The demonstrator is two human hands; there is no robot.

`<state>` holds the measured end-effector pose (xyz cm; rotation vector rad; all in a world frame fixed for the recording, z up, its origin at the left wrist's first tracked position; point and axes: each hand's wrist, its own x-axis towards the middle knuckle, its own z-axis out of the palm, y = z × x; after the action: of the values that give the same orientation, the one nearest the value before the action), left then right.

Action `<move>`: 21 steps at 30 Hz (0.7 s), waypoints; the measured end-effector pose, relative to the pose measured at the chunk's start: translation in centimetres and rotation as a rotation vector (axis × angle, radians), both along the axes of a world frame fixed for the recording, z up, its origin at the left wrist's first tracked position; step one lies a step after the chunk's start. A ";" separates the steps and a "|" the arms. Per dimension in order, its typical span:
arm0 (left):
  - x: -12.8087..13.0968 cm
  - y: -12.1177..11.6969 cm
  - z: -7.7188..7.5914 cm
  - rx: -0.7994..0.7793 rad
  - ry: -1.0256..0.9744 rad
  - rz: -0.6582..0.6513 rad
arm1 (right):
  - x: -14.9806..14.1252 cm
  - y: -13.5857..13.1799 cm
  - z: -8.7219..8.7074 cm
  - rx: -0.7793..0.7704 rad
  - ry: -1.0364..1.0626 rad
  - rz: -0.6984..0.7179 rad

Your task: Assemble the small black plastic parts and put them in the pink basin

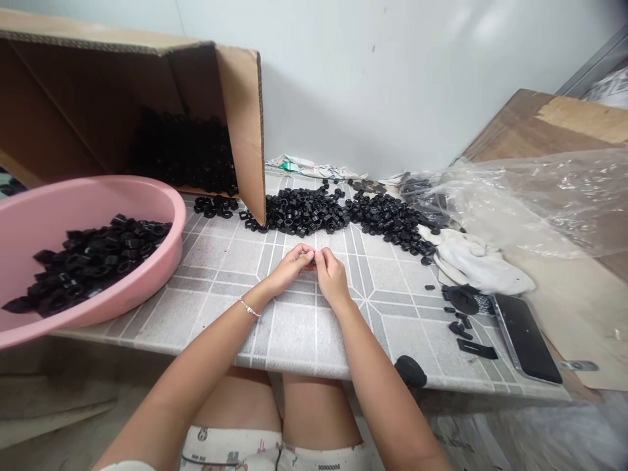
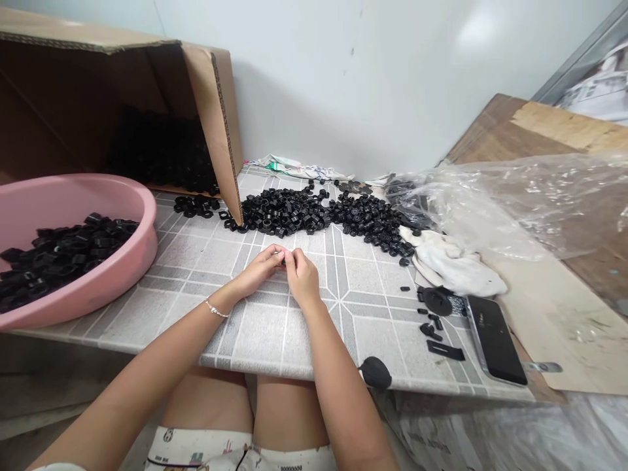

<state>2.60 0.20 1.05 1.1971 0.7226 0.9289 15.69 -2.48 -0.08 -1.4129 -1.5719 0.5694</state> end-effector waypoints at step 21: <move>-3.7 -4.9 4.8 0.739 0.587 0.700 | 1.3 -5.1 8.0 0.091 0.825 0.336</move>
<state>-1.14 -4.68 5.90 1.9656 1.3915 1.5208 16.97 -7.58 7.91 -0.6822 -1.1238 1.0968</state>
